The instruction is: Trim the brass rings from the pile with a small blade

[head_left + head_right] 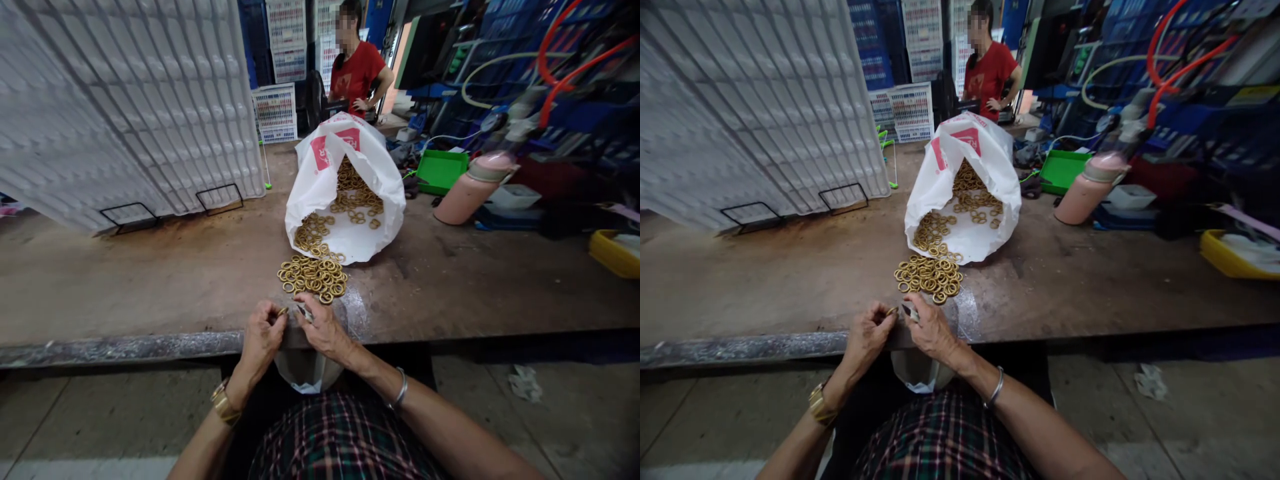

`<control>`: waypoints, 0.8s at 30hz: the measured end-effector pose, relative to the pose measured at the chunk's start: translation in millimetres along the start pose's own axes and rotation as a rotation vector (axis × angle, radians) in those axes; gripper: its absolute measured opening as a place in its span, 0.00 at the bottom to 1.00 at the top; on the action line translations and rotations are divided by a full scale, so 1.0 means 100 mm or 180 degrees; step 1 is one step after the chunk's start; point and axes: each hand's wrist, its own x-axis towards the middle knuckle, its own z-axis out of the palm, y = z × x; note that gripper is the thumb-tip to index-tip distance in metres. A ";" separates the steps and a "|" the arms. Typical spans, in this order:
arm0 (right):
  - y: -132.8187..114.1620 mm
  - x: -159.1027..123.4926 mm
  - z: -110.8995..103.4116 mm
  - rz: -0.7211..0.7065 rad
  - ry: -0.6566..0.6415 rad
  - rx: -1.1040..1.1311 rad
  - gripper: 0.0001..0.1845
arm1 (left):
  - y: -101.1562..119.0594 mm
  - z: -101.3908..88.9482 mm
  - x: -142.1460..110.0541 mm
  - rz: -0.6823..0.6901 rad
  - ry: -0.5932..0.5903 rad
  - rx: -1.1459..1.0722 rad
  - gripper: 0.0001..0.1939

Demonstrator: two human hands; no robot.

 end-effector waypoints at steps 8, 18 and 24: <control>0.04 0.03 0.10 -0.0029 -0.0247 -0.0013 0.06 | 0.08 0.03 -0.09 -0.0151 0.0017 -0.0502 0.05; -0.05 0.07 0.01 0.0264 -0.0235 0.0616 0.11 | 0.12 0.02 -0.15 -0.0949 -0.0548 -0.1973 0.13; -0.03 0.11 0.04 0.0383 -0.0226 0.0519 0.13 | 0.11 0.04 -0.12 -0.0289 -0.0242 -0.1177 0.08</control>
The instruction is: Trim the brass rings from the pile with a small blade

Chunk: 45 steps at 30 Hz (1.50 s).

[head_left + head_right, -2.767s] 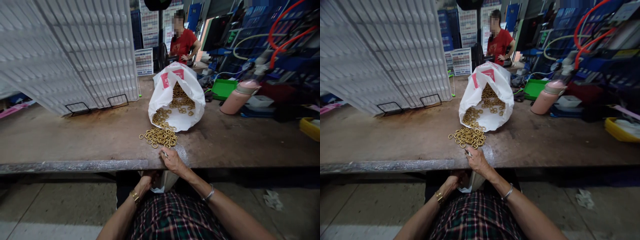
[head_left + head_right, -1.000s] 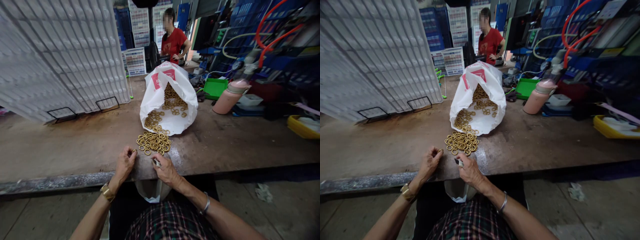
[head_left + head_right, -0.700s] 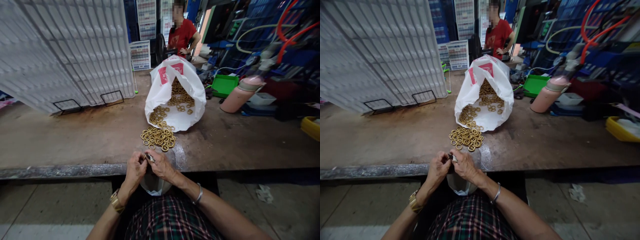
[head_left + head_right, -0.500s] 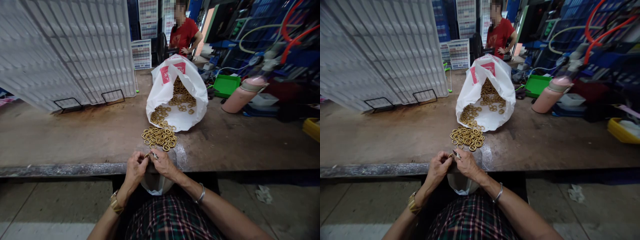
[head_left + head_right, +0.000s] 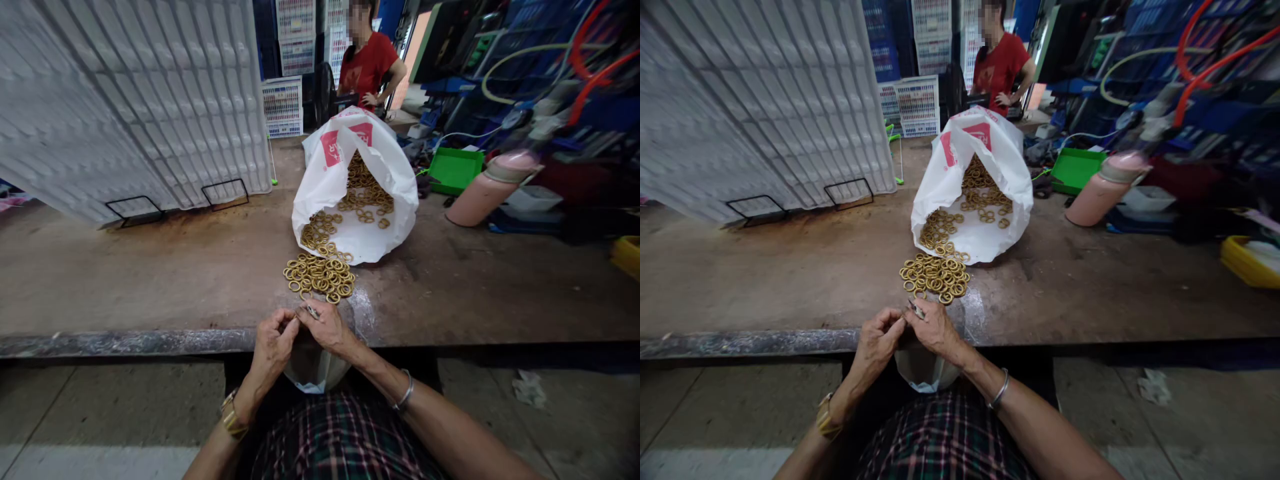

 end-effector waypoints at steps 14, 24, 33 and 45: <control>0.02 0.02 -0.01 0.0258 -0.0060 0.0325 0.13 | 0.05 0.01 -0.05 -0.1006 -0.0654 -0.1451 0.15; 0.04 0.02 -0.01 0.0319 -0.0046 0.0427 0.12 | 0.02 -0.01 -0.06 -0.1047 -0.0683 -0.1527 0.15; 0.04 -0.07 0.06 -0.0269 -0.0365 -0.1177 0.08 | -0.01 0.00 -0.08 -0.0838 -0.0172 -0.1197 0.17; -0.18 -0.03 0.07 0.0085 -0.0913 -0.2279 0.12 | -0.04 -0.03 -0.08 -0.0753 0.0047 -0.0869 0.18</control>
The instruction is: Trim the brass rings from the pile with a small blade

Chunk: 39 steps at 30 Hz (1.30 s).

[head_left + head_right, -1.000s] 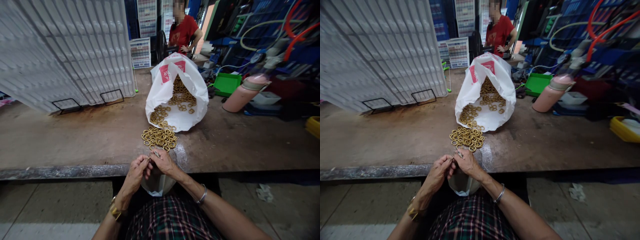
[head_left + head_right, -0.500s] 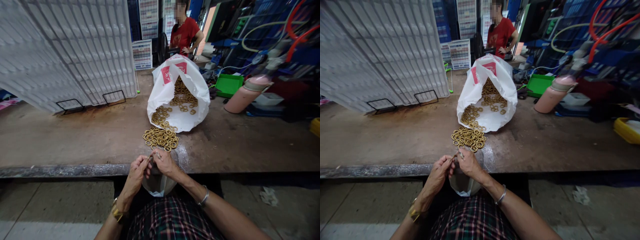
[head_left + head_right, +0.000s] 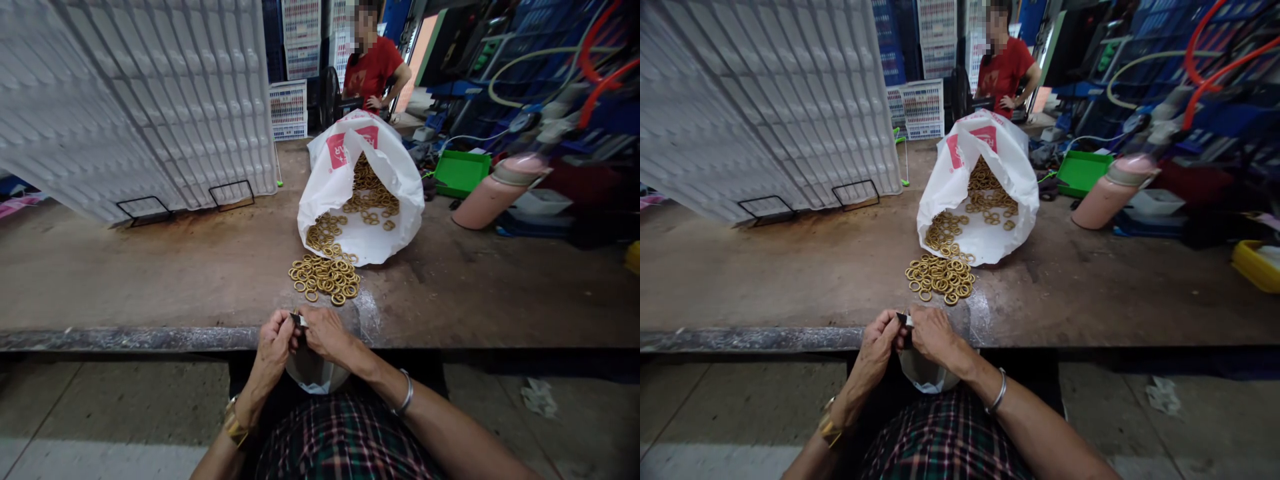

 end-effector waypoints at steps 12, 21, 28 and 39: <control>0.14 0.08 -0.12 0.0514 0.0360 -0.0165 0.13 | 0.06 -0.01 -0.20 -0.0298 -0.0545 -0.1556 0.12; 0.11 0.17 -0.09 0.0634 0.0395 -0.0533 0.14 | -0.01 -0.06 -0.11 -0.0729 -0.0407 -0.2289 0.11; 0.21 0.20 -0.04 0.0486 0.0492 -0.0457 0.13 | 0.01 -0.11 -0.07 -0.1046 -0.0338 -0.2724 0.12; 0.27 0.10 -0.13 0.0008 0.0483 0.1535 0.03 | 0.00 0.01 0.01 0.0214 0.0036 -0.0389 0.14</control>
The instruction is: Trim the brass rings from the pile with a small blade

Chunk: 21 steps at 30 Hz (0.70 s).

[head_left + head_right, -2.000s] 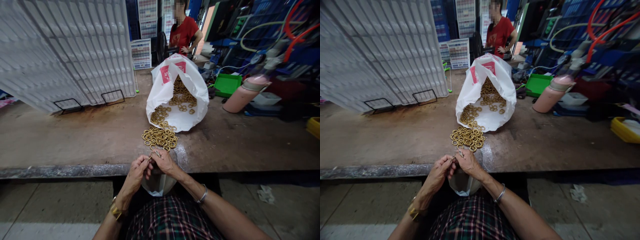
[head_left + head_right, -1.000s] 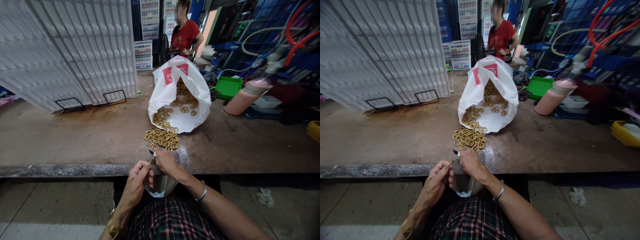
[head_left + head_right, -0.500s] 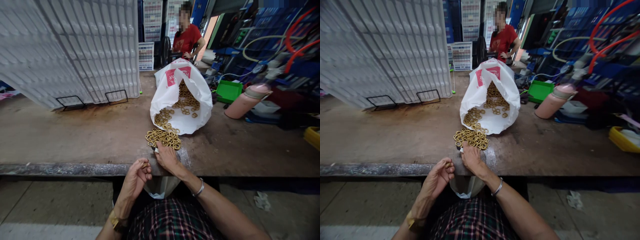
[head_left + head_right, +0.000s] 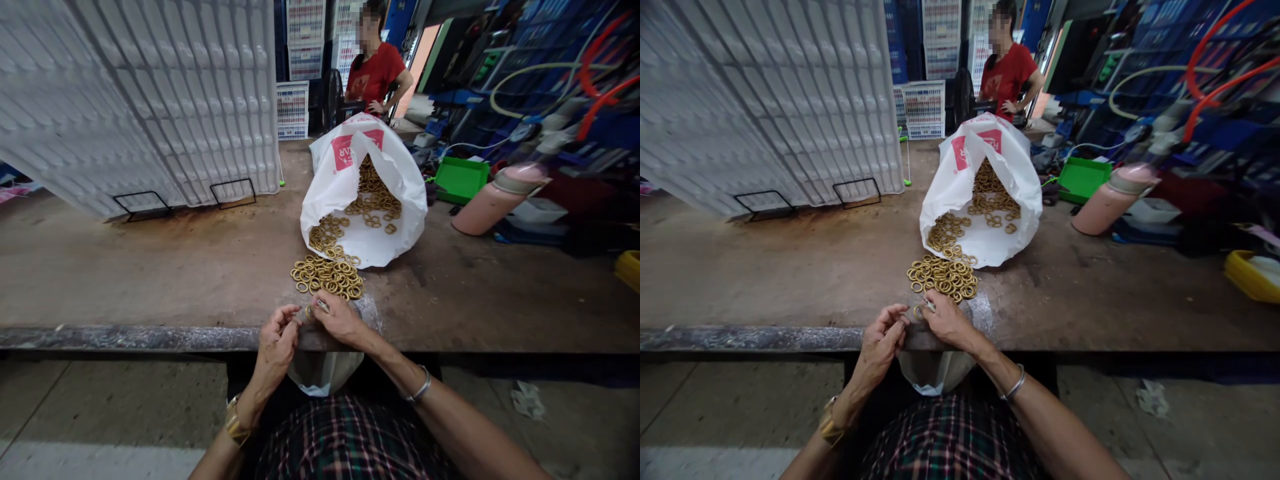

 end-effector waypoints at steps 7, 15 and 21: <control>-0.01 -0.09 -0.01 0.0223 -0.0720 0.1416 0.05 | 0.08 0.02 0.00 0.0566 -0.0335 0.0570 0.09; -0.01 -0.08 0.04 0.0498 -0.0372 0.1585 0.09 | 0.01 -0.01 0.00 0.0714 0.0074 0.0976 0.04; -0.09 -0.09 0.05 0.0312 -0.0164 0.1170 0.11 | 0.00 0.01 -0.01 0.0787 0.0095 0.0988 0.04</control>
